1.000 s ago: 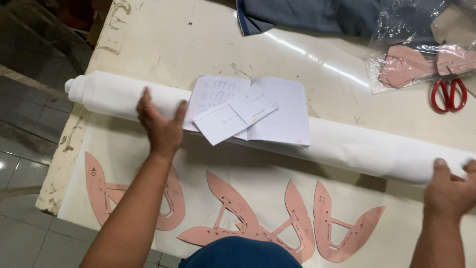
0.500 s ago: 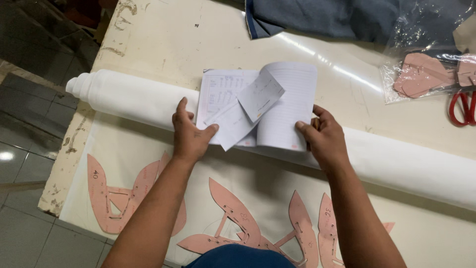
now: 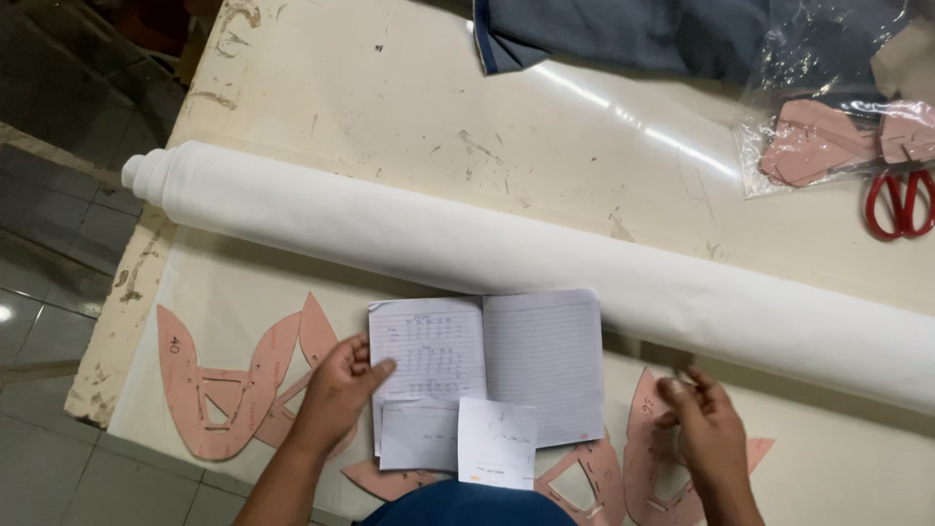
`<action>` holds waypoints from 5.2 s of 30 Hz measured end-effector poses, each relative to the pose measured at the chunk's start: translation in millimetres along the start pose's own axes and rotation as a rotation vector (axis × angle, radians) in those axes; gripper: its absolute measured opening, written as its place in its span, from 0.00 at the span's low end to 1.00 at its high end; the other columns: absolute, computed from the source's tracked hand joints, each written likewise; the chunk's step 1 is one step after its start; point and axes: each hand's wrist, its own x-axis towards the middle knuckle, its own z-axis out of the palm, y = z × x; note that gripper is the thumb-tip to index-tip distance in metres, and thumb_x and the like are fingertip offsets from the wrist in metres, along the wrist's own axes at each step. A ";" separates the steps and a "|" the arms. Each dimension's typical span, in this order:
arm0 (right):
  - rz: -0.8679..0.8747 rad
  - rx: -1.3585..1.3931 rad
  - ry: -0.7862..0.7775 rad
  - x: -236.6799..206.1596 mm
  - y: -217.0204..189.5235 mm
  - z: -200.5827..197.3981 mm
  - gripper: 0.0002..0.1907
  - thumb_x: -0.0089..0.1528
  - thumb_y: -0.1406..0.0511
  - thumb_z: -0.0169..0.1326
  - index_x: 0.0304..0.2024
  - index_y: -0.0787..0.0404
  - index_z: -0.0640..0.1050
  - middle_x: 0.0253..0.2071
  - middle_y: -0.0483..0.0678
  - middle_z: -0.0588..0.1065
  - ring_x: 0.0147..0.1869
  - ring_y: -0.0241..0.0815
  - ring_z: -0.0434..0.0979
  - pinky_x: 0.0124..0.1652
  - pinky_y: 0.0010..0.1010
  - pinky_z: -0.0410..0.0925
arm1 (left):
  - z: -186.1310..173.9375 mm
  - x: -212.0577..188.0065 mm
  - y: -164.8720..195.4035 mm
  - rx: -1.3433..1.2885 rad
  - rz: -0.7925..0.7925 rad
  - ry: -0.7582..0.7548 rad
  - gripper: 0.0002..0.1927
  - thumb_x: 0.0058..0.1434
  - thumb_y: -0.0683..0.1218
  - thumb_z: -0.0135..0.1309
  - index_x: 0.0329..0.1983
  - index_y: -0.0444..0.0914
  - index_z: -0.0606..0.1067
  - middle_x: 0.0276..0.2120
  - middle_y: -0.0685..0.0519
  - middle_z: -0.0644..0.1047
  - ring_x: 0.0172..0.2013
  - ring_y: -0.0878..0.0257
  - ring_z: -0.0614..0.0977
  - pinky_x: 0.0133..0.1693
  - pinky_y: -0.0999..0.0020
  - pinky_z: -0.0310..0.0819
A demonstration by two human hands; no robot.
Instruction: The person lays pink paper shoe pattern pieces on a white sheet of material and traces around them with a marking pen. They reposition each pattern piece, smooth and re-roll the sheet of material, and flip through a notebook of papers between tracings.
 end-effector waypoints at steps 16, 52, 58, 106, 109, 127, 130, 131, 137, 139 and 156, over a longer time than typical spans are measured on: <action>-0.362 -0.085 -0.093 74.3 -128.1 -24.5 0.18 0.68 0.65 0.51 0.59 0.68 0.74 0.54 0.47 0.78 0.52 0.40 0.80 0.29 0.24 0.58 | 91.8 175.6 108.6 0.121 0.799 0.203 0.27 0.73 0.46 0.56 0.70 0.31 0.62 0.61 0.43 0.70 0.56 0.59 0.73 0.60 0.64 0.73; -0.702 -1.041 -0.495 35.7 -165.3 106.8 0.06 0.61 0.63 0.58 0.39 0.57 0.76 0.35 0.48 0.79 0.42 0.52 0.78 0.41 0.42 0.71 | 63.8 -38.2 -50.1 1.254 0.711 -0.256 0.44 0.61 0.63 0.57 0.76 0.42 0.57 0.75 0.43 0.48 0.75 0.46 0.44 0.68 0.36 0.25; -1.191 -0.816 -0.209 50.8 -215.5 99.0 0.02 0.59 0.67 0.58 0.33 0.57 0.77 0.34 0.49 0.78 0.43 0.55 0.75 0.40 0.46 0.68 | 92.6 26.1 -25.7 1.372 0.808 -0.040 0.45 0.59 0.66 0.55 0.76 0.50 0.56 0.76 0.49 0.46 0.74 0.46 0.39 0.65 0.29 0.24; -1.076 -1.075 -0.432 -92.7 -69.0 221.7 0.23 0.61 0.53 0.58 0.59 0.40 0.75 0.72 0.36 0.64 0.50 0.48 0.81 0.42 0.41 0.74 | -91.8 -18.6 -41.1 0.986 0.899 0.626 0.19 0.65 0.42 0.51 0.60 0.36 0.72 0.60 0.45 0.74 0.61 0.48 0.75 0.67 0.47 0.60; -0.899 -1.041 -0.218 -71.6 -71.7 196.0 0.22 0.61 0.54 0.57 0.59 0.34 0.76 0.73 0.30 0.65 0.51 0.45 0.81 0.42 0.40 0.74 | -144.2 -25.2 -37.4 0.973 0.790 0.720 0.22 0.63 0.43 0.53 0.61 0.33 0.69 0.57 0.39 0.71 0.58 0.42 0.72 0.60 0.48 0.62; -0.574 -0.860 0.220 -68.7 -60.5 158.7 0.24 0.65 0.51 0.59 0.62 0.47 0.77 0.73 0.46 0.64 0.66 0.50 0.72 0.54 0.45 0.69 | -199.9 10.8 -71.2 0.416 0.025 -0.010 0.28 0.50 0.45 0.62 0.55 0.37 0.72 0.46 0.51 0.79 0.45 0.60 0.78 0.47 0.67 0.72; -0.606 -0.874 0.241 -62.6 -59.0 148.9 0.23 0.66 0.53 0.60 0.62 0.49 0.77 0.73 0.48 0.64 0.67 0.51 0.71 0.54 0.45 0.69 | -221.1 -4.9 -69.1 0.379 0.006 -0.038 0.23 0.52 0.42 0.53 0.52 0.36 0.79 0.44 0.49 0.83 0.45 0.57 0.81 0.48 0.66 0.74; -0.616 -0.904 0.275 -61.4 -57.7 149.2 0.25 0.65 0.53 0.61 0.63 0.51 0.77 0.73 0.50 0.63 0.66 0.52 0.72 0.54 0.45 0.69 | -226.5 -10.5 -70.3 0.377 0.014 0.017 0.22 0.53 0.42 0.53 0.52 0.36 0.79 0.44 0.49 0.83 0.45 0.56 0.81 0.48 0.65 0.74; -0.769 -0.808 0.080 -71.7 -58.9 188.7 0.28 0.64 0.55 0.58 0.66 0.49 0.74 0.77 0.41 0.62 0.58 0.48 0.79 0.54 0.42 0.72 | -224.2 -40.6 -87.8 0.597 0.207 0.480 0.14 0.61 0.43 0.51 0.49 0.35 0.78 0.47 0.44 0.79 0.46 0.49 0.79 0.50 0.60 0.73; -0.824 -0.900 0.014 -81.9 -67.8 211.8 0.29 0.63 0.54 0.58 0.66 0.49 0.72 0.75 0.43 0.61 0.57 0.50 0.78 0.50 0.43 0.72 | -213.5 -50.2 -90.2 0.628 0.380 0.627 0.12 0.62 0.43 0.52 0.47 0.34 0.74 0.50 0.42 0.74 0.45 0.47 0.77 0.49 0.57 0.72; -0.548 -0.828 0.252 -110.8 -56.5 225.0 0.30 0.65 0.52 0.55 0.67 0.54 0.71 0.74 0.48 0.62 0.59 0.50 0.77 0.52 0.43 0.70 | -127.0 30.2 4.6 1.192 1.142 -0.139 0.23 0.64 0.51 0.56 0.62 0.41 0.73 0.67 0.48 0.65 0.70 0.52 0.61 0.68 0.42 0.49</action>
